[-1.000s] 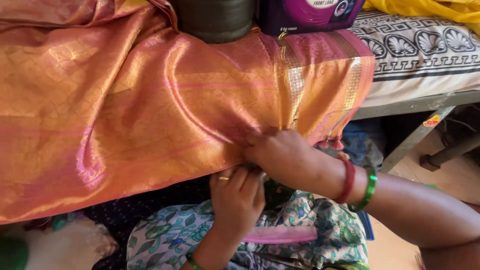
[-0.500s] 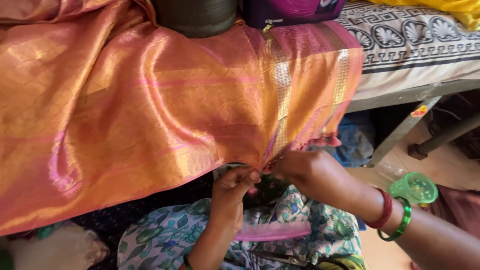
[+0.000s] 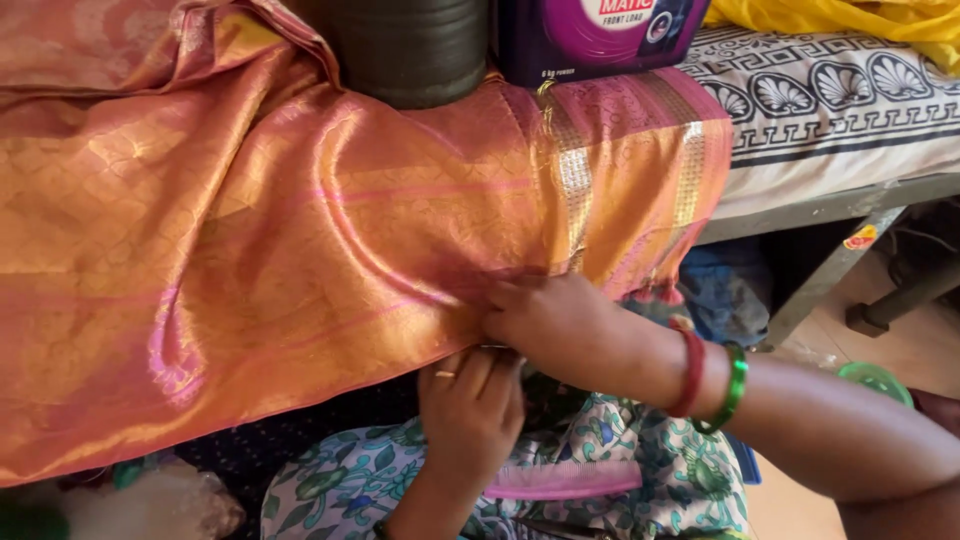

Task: The camera wearer is attaching and trimming decorative tassels on the border of a traditional pink and gold saree.

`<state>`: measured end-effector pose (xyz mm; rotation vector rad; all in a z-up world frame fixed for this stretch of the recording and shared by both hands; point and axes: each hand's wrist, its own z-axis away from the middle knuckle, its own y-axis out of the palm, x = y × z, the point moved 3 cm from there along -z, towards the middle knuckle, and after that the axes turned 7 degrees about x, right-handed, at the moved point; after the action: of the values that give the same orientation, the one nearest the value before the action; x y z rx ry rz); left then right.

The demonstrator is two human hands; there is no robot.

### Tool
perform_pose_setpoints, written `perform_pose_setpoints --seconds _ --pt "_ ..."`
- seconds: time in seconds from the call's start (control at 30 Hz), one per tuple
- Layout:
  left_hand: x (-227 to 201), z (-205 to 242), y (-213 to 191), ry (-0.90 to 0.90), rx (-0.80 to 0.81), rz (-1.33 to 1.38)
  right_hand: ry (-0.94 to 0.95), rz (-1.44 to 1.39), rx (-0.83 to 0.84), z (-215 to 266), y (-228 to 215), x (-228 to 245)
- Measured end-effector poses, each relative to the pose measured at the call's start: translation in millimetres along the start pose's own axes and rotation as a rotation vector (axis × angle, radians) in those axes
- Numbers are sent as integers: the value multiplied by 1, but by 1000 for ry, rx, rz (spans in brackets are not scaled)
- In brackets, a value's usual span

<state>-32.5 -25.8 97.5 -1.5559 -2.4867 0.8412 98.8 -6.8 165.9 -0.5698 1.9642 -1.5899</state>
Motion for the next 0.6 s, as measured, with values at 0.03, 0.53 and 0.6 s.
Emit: perform_pose_setpoints --seconds 0.03,0.53,0.6 --pt "3 7 11 -4 -1 -2 -4 -1 2 6 -5 2" --pt "24 53 86 -736 53 840 782 -1548 -300 81 102 -29" --pt "21 49 75 -628 60 565 841 -1628 -279 77 108 -29"
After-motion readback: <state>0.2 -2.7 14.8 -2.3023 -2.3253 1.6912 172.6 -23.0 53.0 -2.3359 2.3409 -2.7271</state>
